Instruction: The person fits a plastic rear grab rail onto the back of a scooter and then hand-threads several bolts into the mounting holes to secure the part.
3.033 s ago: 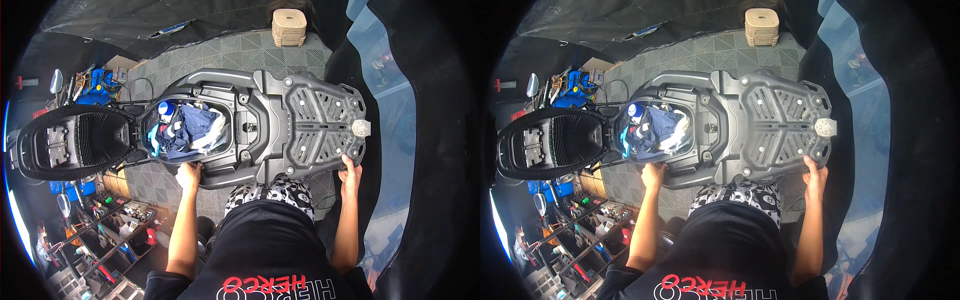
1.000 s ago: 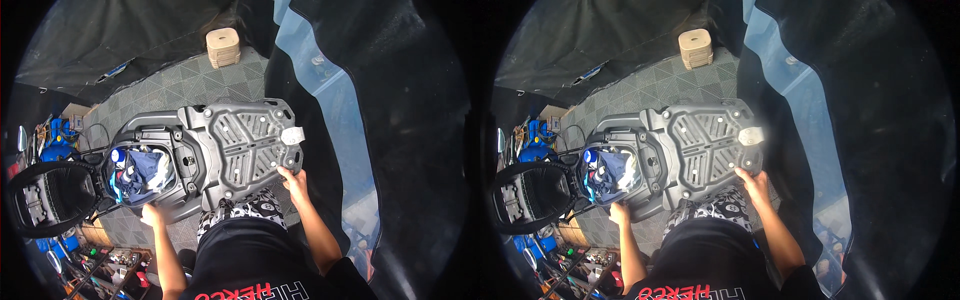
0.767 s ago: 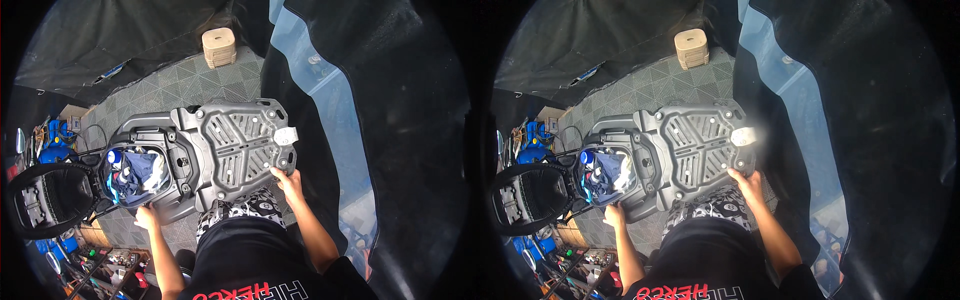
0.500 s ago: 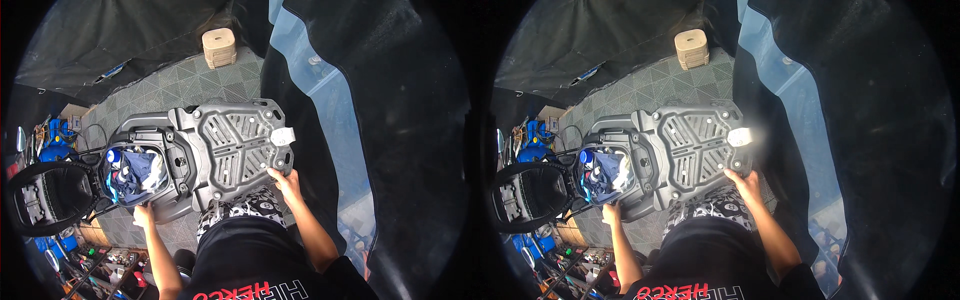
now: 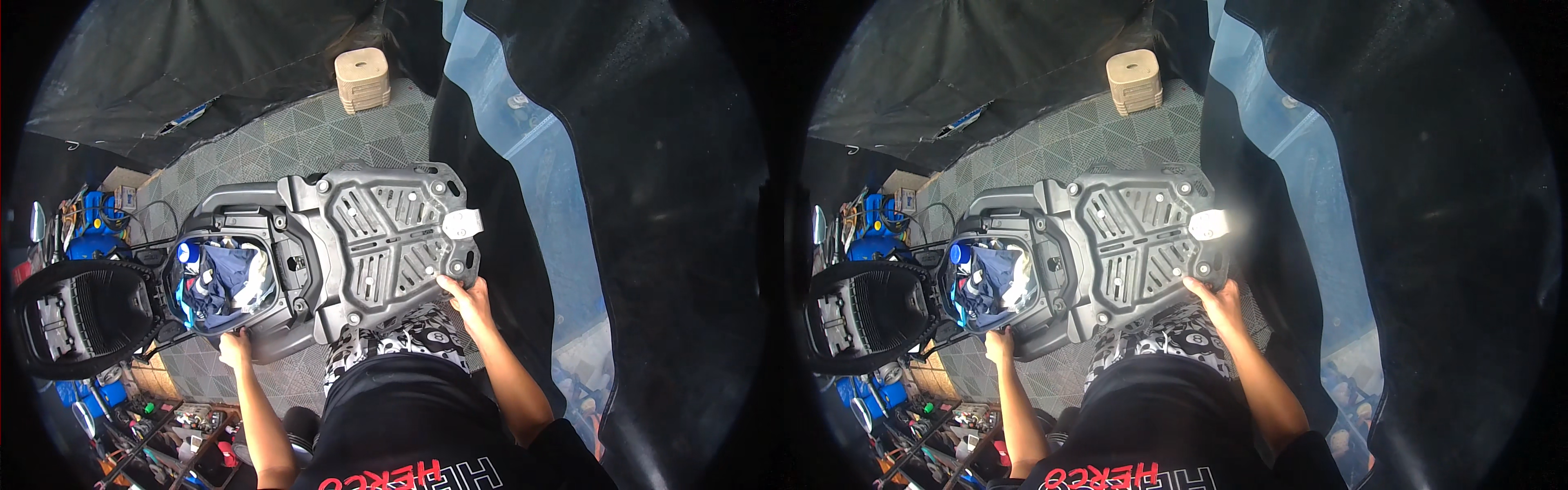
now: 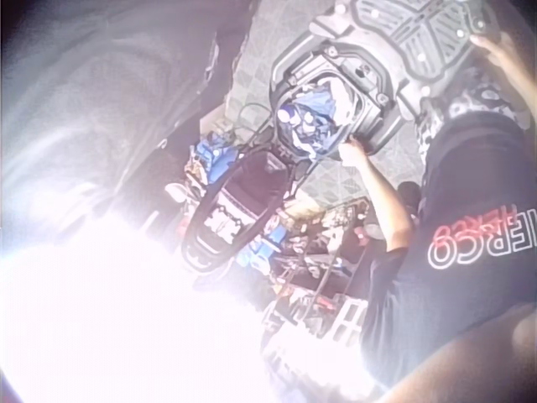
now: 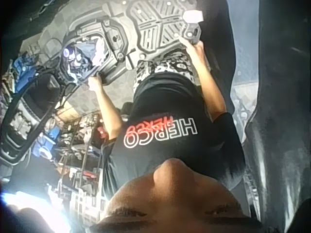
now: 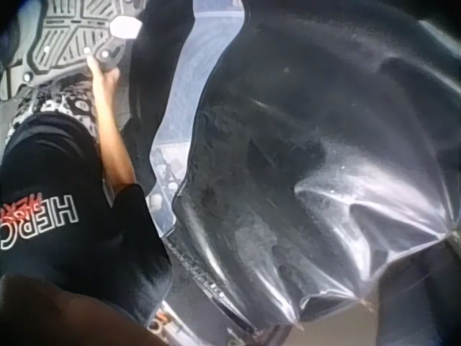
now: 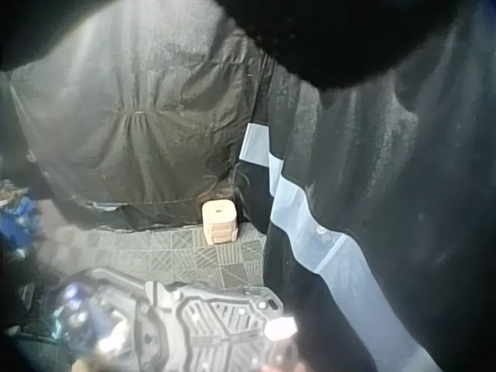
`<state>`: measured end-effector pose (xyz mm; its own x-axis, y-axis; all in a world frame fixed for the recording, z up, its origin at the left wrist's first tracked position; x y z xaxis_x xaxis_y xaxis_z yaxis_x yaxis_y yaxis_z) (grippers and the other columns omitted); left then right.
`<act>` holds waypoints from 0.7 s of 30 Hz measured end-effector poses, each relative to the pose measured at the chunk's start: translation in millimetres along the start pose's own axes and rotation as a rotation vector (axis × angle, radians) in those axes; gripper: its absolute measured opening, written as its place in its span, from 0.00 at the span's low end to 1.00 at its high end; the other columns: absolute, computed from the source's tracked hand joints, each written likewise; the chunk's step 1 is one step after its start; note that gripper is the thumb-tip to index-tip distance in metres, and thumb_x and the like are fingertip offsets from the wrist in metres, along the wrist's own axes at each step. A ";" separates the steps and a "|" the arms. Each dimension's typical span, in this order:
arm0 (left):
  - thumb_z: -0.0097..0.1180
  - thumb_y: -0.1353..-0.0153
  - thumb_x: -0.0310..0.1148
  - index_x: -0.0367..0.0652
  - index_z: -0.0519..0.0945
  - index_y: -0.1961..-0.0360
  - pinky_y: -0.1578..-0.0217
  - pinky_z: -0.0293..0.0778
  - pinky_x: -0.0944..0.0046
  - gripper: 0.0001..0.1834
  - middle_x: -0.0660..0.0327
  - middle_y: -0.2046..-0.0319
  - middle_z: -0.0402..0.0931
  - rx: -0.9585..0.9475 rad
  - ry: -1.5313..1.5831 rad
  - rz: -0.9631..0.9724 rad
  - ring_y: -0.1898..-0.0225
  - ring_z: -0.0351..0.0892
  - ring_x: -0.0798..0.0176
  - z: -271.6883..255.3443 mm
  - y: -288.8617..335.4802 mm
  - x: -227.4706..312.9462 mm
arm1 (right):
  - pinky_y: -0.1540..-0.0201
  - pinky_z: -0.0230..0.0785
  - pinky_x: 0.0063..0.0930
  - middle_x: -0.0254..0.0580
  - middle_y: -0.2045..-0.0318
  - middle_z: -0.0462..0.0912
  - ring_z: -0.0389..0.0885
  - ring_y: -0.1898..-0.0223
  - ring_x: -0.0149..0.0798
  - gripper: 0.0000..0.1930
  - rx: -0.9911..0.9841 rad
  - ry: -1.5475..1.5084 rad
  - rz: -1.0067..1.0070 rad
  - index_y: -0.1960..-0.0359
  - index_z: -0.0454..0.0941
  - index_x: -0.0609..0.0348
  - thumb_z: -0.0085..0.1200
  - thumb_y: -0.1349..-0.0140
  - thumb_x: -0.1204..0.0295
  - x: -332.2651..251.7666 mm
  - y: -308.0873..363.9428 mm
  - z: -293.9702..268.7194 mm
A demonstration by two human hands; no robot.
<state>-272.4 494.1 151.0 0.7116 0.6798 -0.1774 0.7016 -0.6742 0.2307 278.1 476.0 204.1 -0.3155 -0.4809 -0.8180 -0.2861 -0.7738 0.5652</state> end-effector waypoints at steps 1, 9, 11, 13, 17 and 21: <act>0.66 0.42 0.53 0.44 0.84 0.62 0.47 0.70 0.37 0.22 0.54 0.62 0.87 0.001 -0.025 -0.016 0.58 0.87 0.48 3.1 -1.8 0.0 | 0.79 0.50 0.19 0.21 0.77 0.74 0.61 0.81 0.17 0.09 0.000 -0.007 0.000 0.66 0.84 0.59 0.69 0.41 0.68 0.1 -0.3 0.3; 0.60 0.37 0.47 0.44 0.84 0.57 0.44 0.67 0.38 0.18 0.54 0.55 0.84 -0.059 -0.155 -0.089 0.47 0.81 0.48 2.0 10.2 25.2 | 0.80 0.48 0.18 0.20 0.78 0.74 0.60 0.82 0.16 0.07 0.002 -0.040 0.023 0.67 0.82 0.57 0.68 0.41 0.70 -0.9 0.9 0.0; 0.60 0.37 0.46 0.43 0.83 0.56 0.45 0.67 0.38 0.18 0.54 0.54 0.84 -0.054 -0.152 -0.064 0.47 0.80 0.49 1.7 10.6 24.0 | 0.80 0.48 0.18 0.20 0.78 0.74 0.60 0.83 0.16 0.07 0.018 -0.041 0.036 0.67 0.82 0.57 0.68 0.41 0.70 1.6 0.7 -1.9; 0.59 0.37 0.46 0.42 0.83 0.56 0.45 0.67 0.38 0.18 0.54 0.53 0.83 -0.048 -0.154 -0.042 0.46 0.79 0.49 3.8 11.2 22.0 | 0.81 0.44 0.18 0.20 0.81 0.69 0.58 0.84 0.15 0.07 0.026 -0.019 0.030 0.72 0.78 0.54 0.65 0.39 0.71 -3.6 3.3 3.8; 0.59 0.37 0.45 0.40 0.82 0.56 0.47 0.68 0.40 0.19 0.53 0.53 0.83 0.014 -0.167 0.009 0.46 0.79 0.48 10.9 8.5 18.1 | 0.81 0.44 0.18 0.20 0.80 0.70 0.58 0.84 0.15 0.07 0.016 -0.020 0.027 0.71 0.78 0.54 0.65 0.39 0.71 -5.1 1.8 5.2; 0.60 0.38 0.47 0.40 0.83 0.58 0.48 0.68 0.40 0.19 0.52 0.53 0.82 0.000 -0.093 -0.006 0.48 0.80 0.48 5.7 6.5 5.8 | 0.82 0.43 0.18 0.19 0.80 0.69 0.57 0.85 0.15 0.07 -0.012 -0.056 0.050 0.71 0.78 0.54 0.66 0.40 0.71 -1.2 -0.5 7.0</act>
Point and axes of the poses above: each hand's wrist, its own y-axis away from the middle knuckle, its own z-axis out of the palm, x = y × z, the point moved 4 cm from there along -y, towards the middle knuckle
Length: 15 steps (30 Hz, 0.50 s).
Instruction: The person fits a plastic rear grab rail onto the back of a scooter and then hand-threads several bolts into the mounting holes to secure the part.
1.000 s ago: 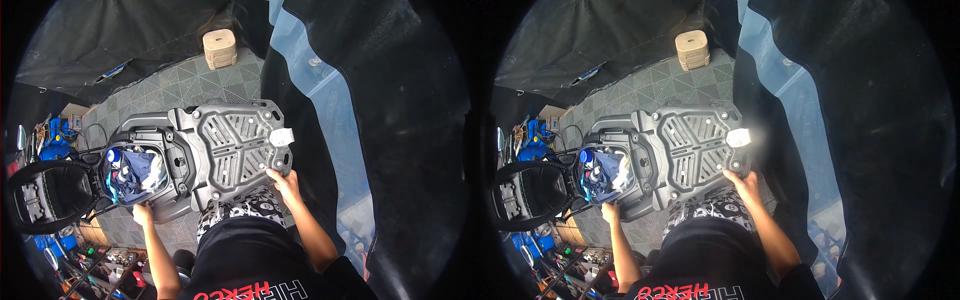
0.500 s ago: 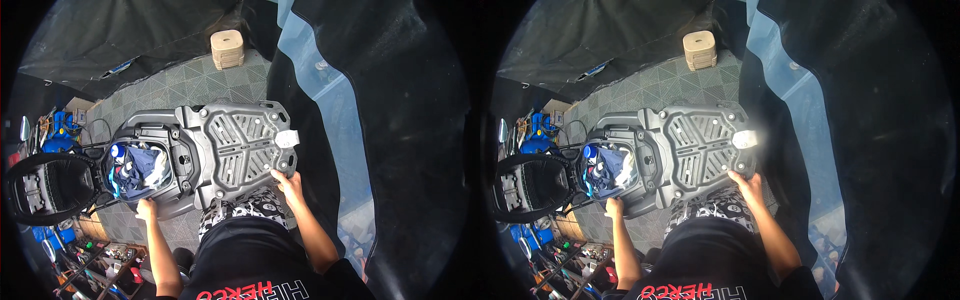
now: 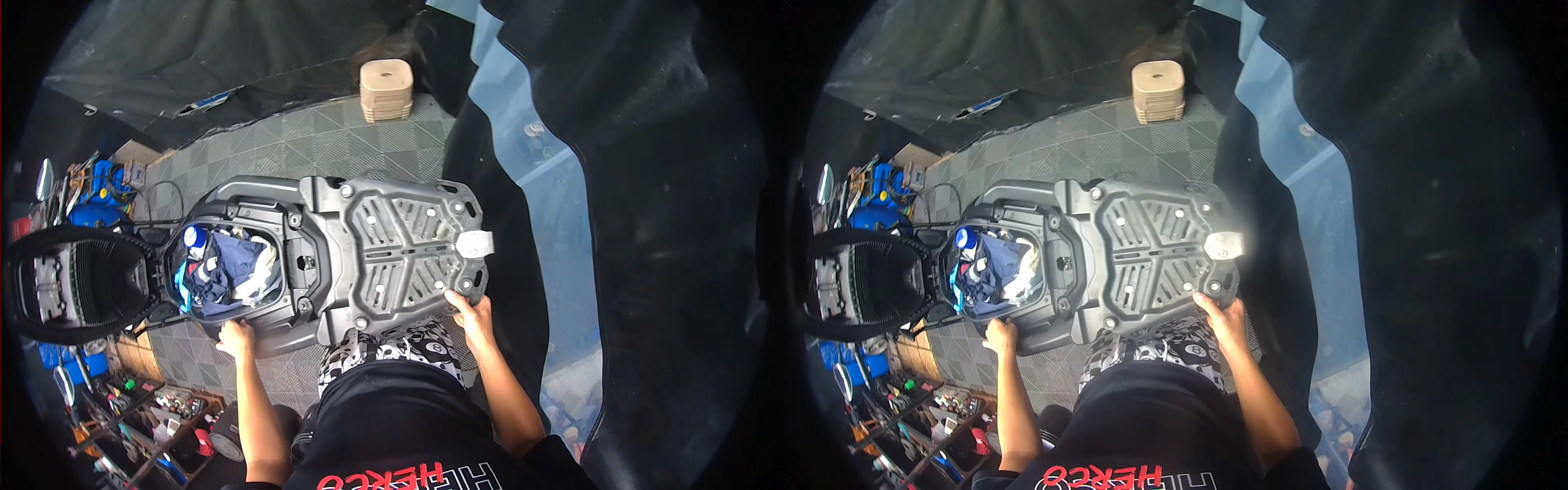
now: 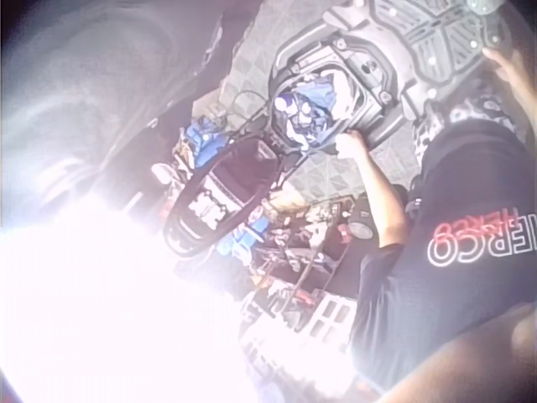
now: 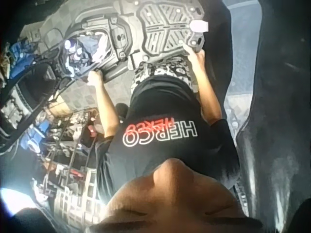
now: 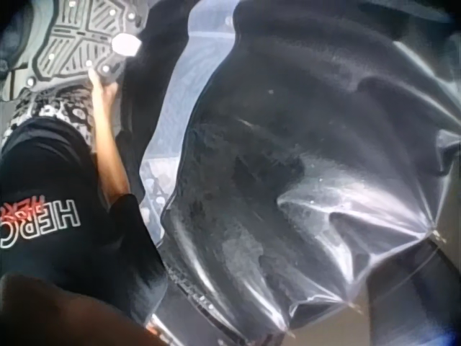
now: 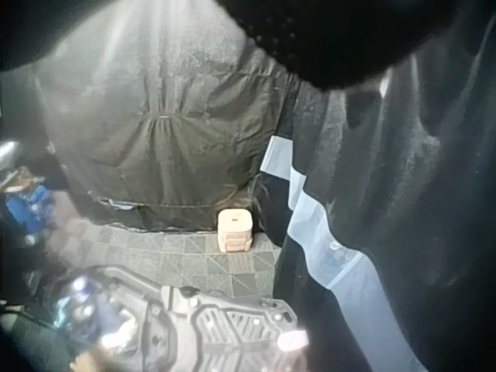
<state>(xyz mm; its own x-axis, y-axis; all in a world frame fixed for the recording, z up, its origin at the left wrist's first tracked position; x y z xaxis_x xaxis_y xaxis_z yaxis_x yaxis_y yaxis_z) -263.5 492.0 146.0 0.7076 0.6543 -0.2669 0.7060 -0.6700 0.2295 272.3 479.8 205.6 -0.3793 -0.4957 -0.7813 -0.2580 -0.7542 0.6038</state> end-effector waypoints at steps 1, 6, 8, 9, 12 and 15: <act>0.60 0.38 0.47 0.40 0.83 0.58 0.48 0.68 0.40 0.19 0.52 0.53 0.82 0.004 0.000 -0.027 0.48 0.80 0.48 -2.7 -0.8 -4.3 | 0.82 0.43 0.18 0.19 0.80 0.69 0.56 0.85 0.15 0.08 -0.006 -0.018 0.020 0.71 0.78 0.54 0.67 0.41 0.71 0.4 0.0 0.7; 0.68 0.44 0.47 0.45 0.83 0.68 0.52 0.72 0.41 0.16 0.55 0.60 0.82 0.080 0.185 0.000 0.55 0.82 0.48 -11.4 4.4 -12.7 | 0.83 0.42 0.18 0.21 0.79 0.68 0.53 0.88 0.17 0.10 0.027 -0.014 0.024 0.67 0.75 0.53 0.67 0.41 0.72 8.1 -7.5 -11.0; 0.70 0.46 0.44 0.46 0.81 0.71 0.55 0.75 0.45 0.14 0.58 0.64 0.80 0.272 0.252 0.009 0.56 0.81 0.49 -14.6 8.2 -18.7 | 0.84 0.41 0.19 0.21 0.80 0.68 0.52 0.88 0.17 0.10 0.033 0.009 0.027 0.69 0.74 0.52 0.66 0.41 0.71 9.7 -8.8 -12.1; 0.70 0.47 0.44 0.47 0.80 0.71 0.56 0.75 0.46 0.14 0.59 0.64 0.80 0.256 0.334 0.023 0.56 0.81 0.50 -17.2 11.5 -16.8 | 0.84 0.41 0.19 0.21 0.80 0.67 0.53 0.88 0.18 0.10 0.022 0.025 0.021 0.69 0.73 0.51 0.66 0.40 0.70 10.0 -9.1 -13.1; 0.71 0.48 0.45 0.47 0.83 0.74 0.57 0.75 0.47 0.14 0.59 0.65 0.82 0.177 0.323 0.022 0.60 0.84 0.50 -23.2 16.2 -16.2 | 0.84 0.41 0.19 0.21 0.81 0.65 0.53 0.88 0.18 0.11 0.056 0.040 0.034 0.69 0.73 0.50 0.66 0.40 0.69 8.0 -7.5 -11.6; 0.71 0.49 0.44 0.49 0.86 0.72 0.53 0.73 0.46 0.12 0.60 0.67 0.85 0.043 0.281 0.009 0.60 0.85 0.52 -23.0 14.4 -15.5 | 0.84 0.43 0.19 0.21 0.81 0.66 0.53 0.88 0.18 0.10 0.045 0.044 0.017 0.67 0.72 0.51 0.65 0.39 0.69 5.7 -5.7 -7.4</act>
Point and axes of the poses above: each hand's wrist, its own y-axis away from the middle knuckle, its own z-axis out of the palm, x = y × z, the point moved 4 cm from there along -y, towards the middle knuckle
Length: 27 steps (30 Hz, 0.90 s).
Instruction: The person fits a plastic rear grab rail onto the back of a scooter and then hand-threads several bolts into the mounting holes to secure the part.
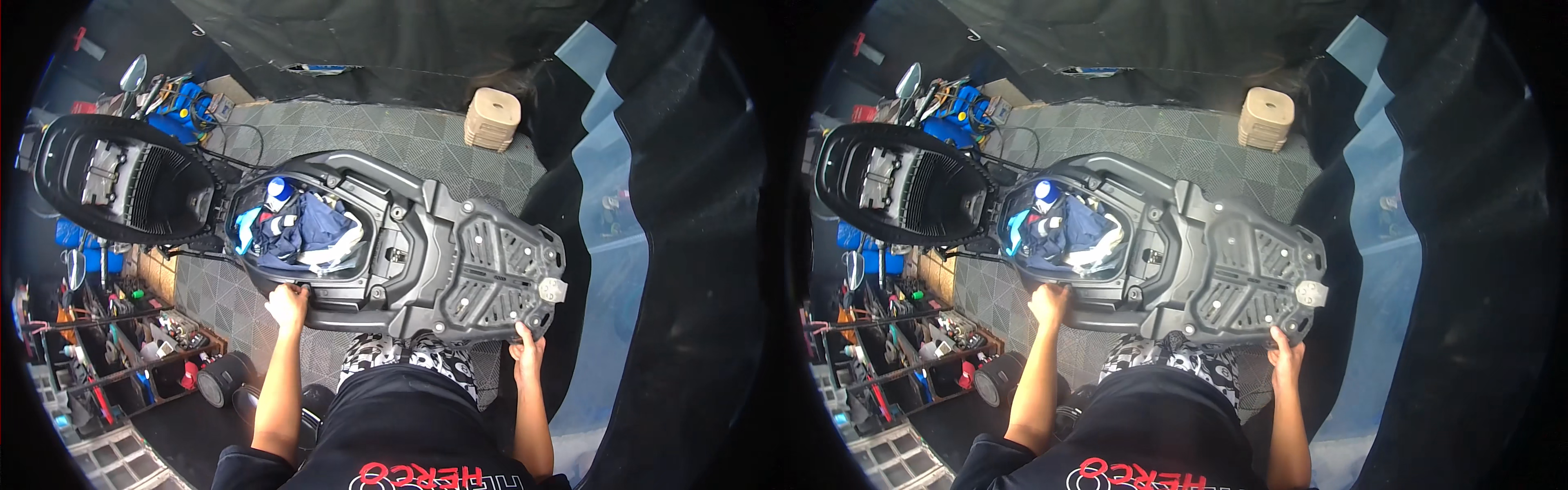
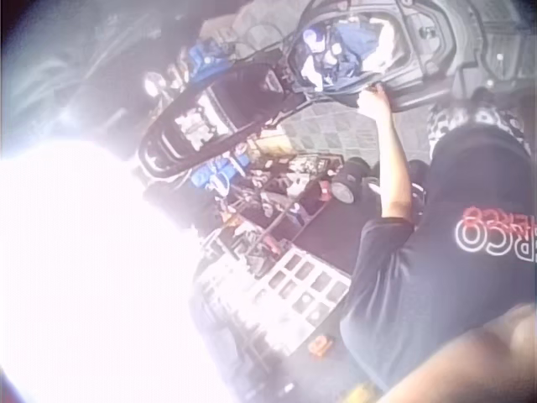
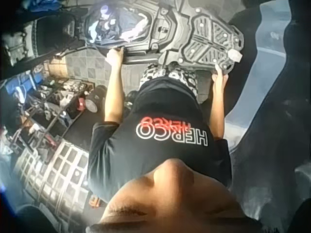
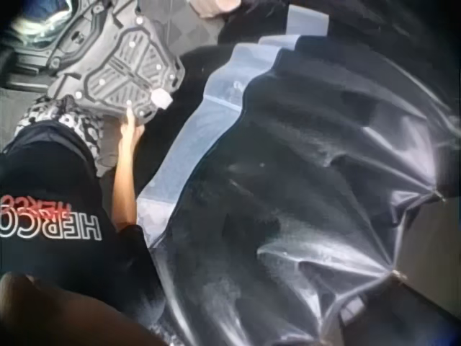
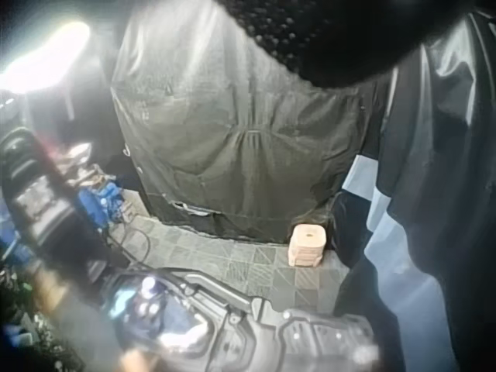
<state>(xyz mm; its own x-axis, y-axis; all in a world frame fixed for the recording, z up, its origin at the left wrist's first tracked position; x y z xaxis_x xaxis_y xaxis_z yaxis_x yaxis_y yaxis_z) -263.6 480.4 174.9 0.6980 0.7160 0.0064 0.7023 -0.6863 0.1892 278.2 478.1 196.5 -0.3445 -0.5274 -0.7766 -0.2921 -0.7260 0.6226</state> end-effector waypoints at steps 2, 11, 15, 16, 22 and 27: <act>0.71 0.50 0.44 0.50 0.86 0.73 0.52 0.71 0.47 0.11 0.62 0.68 0.86 -0.006 0.027 -0.009 0.60 0.85 0.53 -2.1 -1.2 4.6 | 0.84 0.44 0.19 0.22 0.81 0.65 0.53 0.88 0.19 0.10 -0.007 -0.006 -0.018 0.68 0.72 0.52 0.64 0.39 0.68 -1.0 0.2 1.0; 0.68 0.52 0.41 0.46 0.83 0.71 0.56 0.70 0.46 0.12 0.60 0.62 0.82 0.077 0.131 0.017 0.58 0.80 0.51 6.2 2.4 0.8 | 0.85 0.46 0.20 0.24 0.83 0.67 0.56 0.89 0.20 0.12 0.180 0.033 -0.085 0.71 0.71 0.50 0.64 0.39 0.66 -3.1 8.1 11.1; 0.66 0.48 0.41 0.46 0.83 0.70 0.54 0.67 0.46 0.11 0.60 0.60 0.82 0.018 0.100 -0.001 0.56 0.80 0.53 9.5 0.6 3.3 | 0.85 0.46 0.20 0.25 0.83 0.65 0.57 0.89 0.22 0.15 0.200 0.055 -0.086 0.71 0.69 0.50 0.66 0.42 0.64 -0.8 7.0 5.0; 0.66 0.48 0.41 0.46 0.83 0.70 0.54 0.67 0.46 0.11 0.60 0.60 0.82 0.015 0.105 -0.014 0.56 0.80 0.53 10.9 0.6 2.1 | 0.85 0.46 0.20 0.24 0.83 0.64 0.56 0.89 0.22 0.16 0.222 0.052 -0.087 0.72 0.68 0.50 0.67 0.42 0.63 0.3 6.9 2.7; 0.64 0.43 0.38 0.39 0.83 0.67 0.52 0.66 0.36 0.12 0.56 0.61 0.82 0.146 0.016 0.067 0.52 0.79 0.50 17.1 0.0 7.0 | 0.85 0.44 0.20 0.24 0.84 0.62 0.55 0.89 0.21 0.16 0.180 0.092 -0.090 0.74 0.68 0.50 0.66 0.42 0.62 -2.4 7.2 3.8; 0.62 0.40 0.40 0.39 0.83 0.67 0.51 0.65 0.34 0.13 0.56 0.59 0.81 0.076 -0.039 0.037 0.52 0.78 0.49 28.7 -3.8 7.5 | 0.85 0.44 0.21 0.25 0.83 0.65 0.54 0.89 0.22 0.16 0.183 0.099 -0.082 0.74 0.69 0.51 0.66 0.42 0.62 -3.4 7.2 5.4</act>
Point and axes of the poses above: each hand's wrist, its own y-axis away from the middle knuckle, its own z-axis out of the palm, x = y × z, the point moved 4 cm from there along -y, towards the middle knuckle
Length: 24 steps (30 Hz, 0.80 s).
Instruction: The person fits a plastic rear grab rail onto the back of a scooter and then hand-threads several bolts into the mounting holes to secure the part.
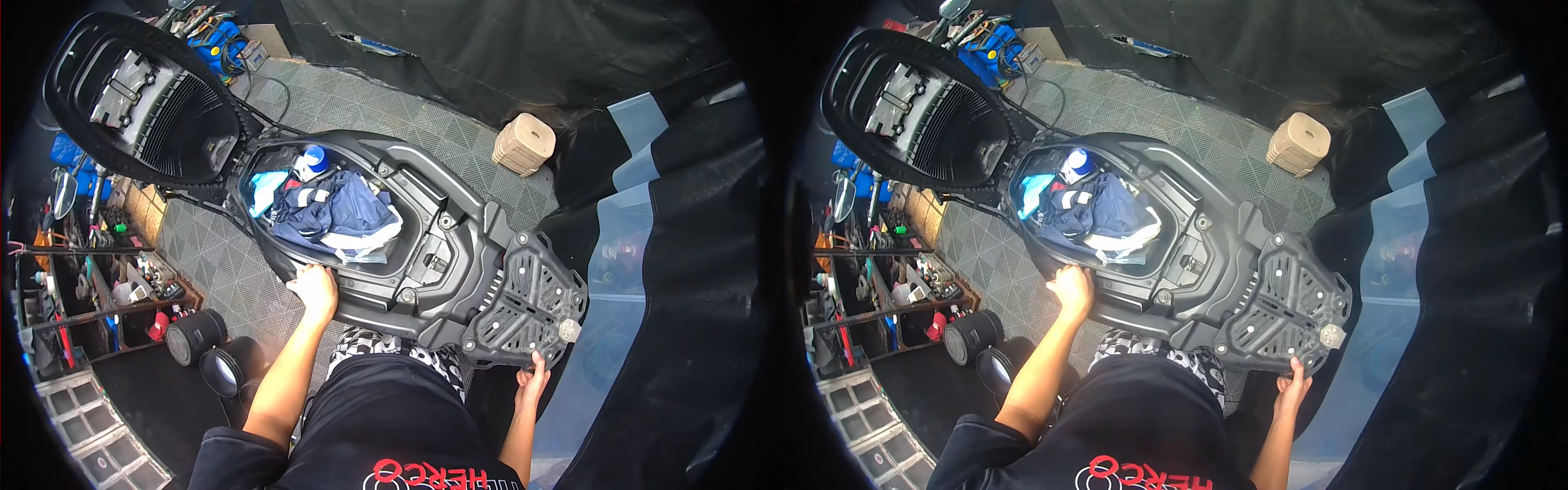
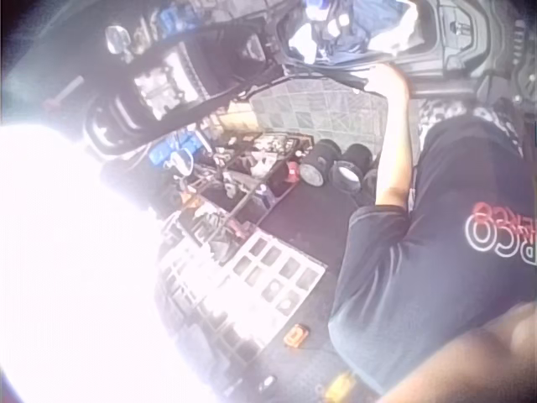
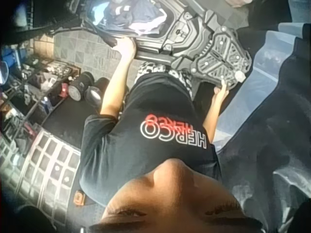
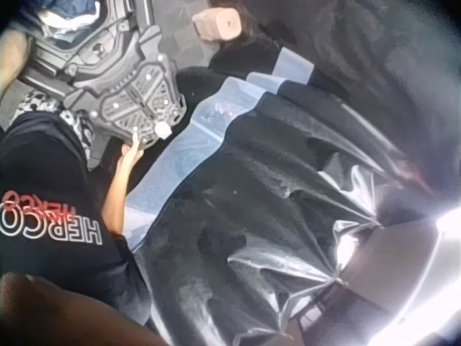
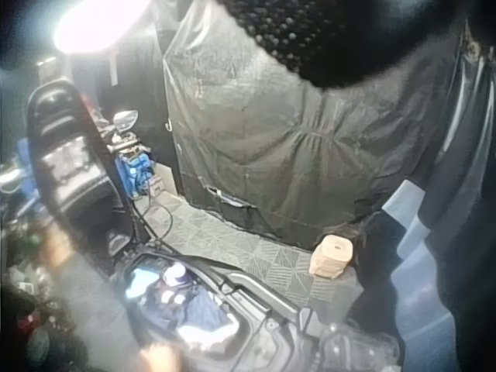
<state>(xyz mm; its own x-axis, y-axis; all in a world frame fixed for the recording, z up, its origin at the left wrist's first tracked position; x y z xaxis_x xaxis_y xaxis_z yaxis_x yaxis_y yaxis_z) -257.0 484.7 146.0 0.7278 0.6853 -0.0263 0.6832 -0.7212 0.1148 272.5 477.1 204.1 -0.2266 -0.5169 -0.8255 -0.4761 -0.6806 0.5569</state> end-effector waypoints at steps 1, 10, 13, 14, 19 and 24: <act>0.62 0.40 0.40 0.39 0.84 0.66 0.51 0.66 0.34 0.13 0.56 0.58 0.81 -0.033 -0.017 -0.010 0.52 0.78 0.50 2.5 -2.1 -0.2 | 0.85 0.44 0.21 0.25 0.83 0.65 0.54 0.89 0.22 0.16 -0.003 0.000 0.001 0.74 0.69 0.51 0.66 0.42 0.62 0.8 -1.4 -2.5; 0.63 0.41 0.43 0.44 0.84 0.58 0.46 0.66 0.37 0.15 0.60 0.51 0.80 -0.132 -0.033 -0.034 0.47 0.77 0.55 -16.5 1.4 0.2 | 0.85 0.45 0.19 0.26 0.80 0.67 0.57 0.88 0.21 0.15 -0.045 0.005 0.037 0.71 0.67 0.51 0.65 0.40 0.64 -0.6 -2.8 -5.9; 0.65 0.42 0.43 0.43 0.84 0.58 0.46 0.66 0.37 0.16 0.60 0.51 0.80 -0.165 0.018 -0.038 0.47 0.78 0.54 -21.7 0.4 -2.0 | 0.85 0.46 0.19 0.26 0.80 0.66 0.57 0.87 0.20 0.15 -0.068 0.004 0.041 0.71 0.67 0.50 0.65 0.40 0.64 -2.0 -2.6 -3.1; 0.66 0.42 0.43 0.43 0.84 0.59 0.46 0.66 0.37 0.16 0.60 0.52 0.80 -0.178 0.014 -0.033 0.47 0.78 0.54 -22.0 0.0 -1.6 | 0.85 0.46 0.19 0.26 0.80 0.66 0.57 0.87 0.20 0.15 -0.064 0.005 0.041 0.71 0.67 0.50 0.65 0.40 0.64 -3.2 -1.7 -4.1; 0.65 0.42 0.44 0.44 0.84 0.61 0.47 0.66 0.41 0.16 0.59 0.55 0.81 -0.119 -0.044 -0.022 0.49 0.78 0.54 -16.6 -1.8 -1.5 | 0.84 0.46 0.20 0.26 0.78 0.66 0.56 0.87 0.20 0.15 -0.078 0.013 0.053 0.71 0.67 0.50 0.65 0.40 0.65 -3.9 -2.1 -2.6; 0.65 0.41 0.46 0.43 0.84 0.61 0.48 0.66 0.44 0.17 0.58 0.56 0.81 -0.147 0.039 -0.058 0.50 0.79 0.53 -16.2 1.2 -2.0 | 0.84 0.46 0.20 0.26 0.77 0.67 0.56 0.87 0.21 0.15 -0.076 0.016 0.049 0.70 0.67 0.51 0.65 0.40 0.65 -2.2 -2.3 -4.4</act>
<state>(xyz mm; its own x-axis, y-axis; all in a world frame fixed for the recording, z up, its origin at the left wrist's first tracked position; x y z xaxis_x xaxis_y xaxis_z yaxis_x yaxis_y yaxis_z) -258.7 484.1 162.3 0.6823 0.7311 0.0012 0.7061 -0.6594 0.2583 277.8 477.5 205.0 -0.2342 -0.5580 -0.7961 -0.3986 -0.6918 0.6021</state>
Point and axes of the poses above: each hand's wrist, its own y-axis away from the middle knuckle, its own z-axis out of the palm, x = y × z, the point moved 4 cm from there along -y, towards the middle knuckle
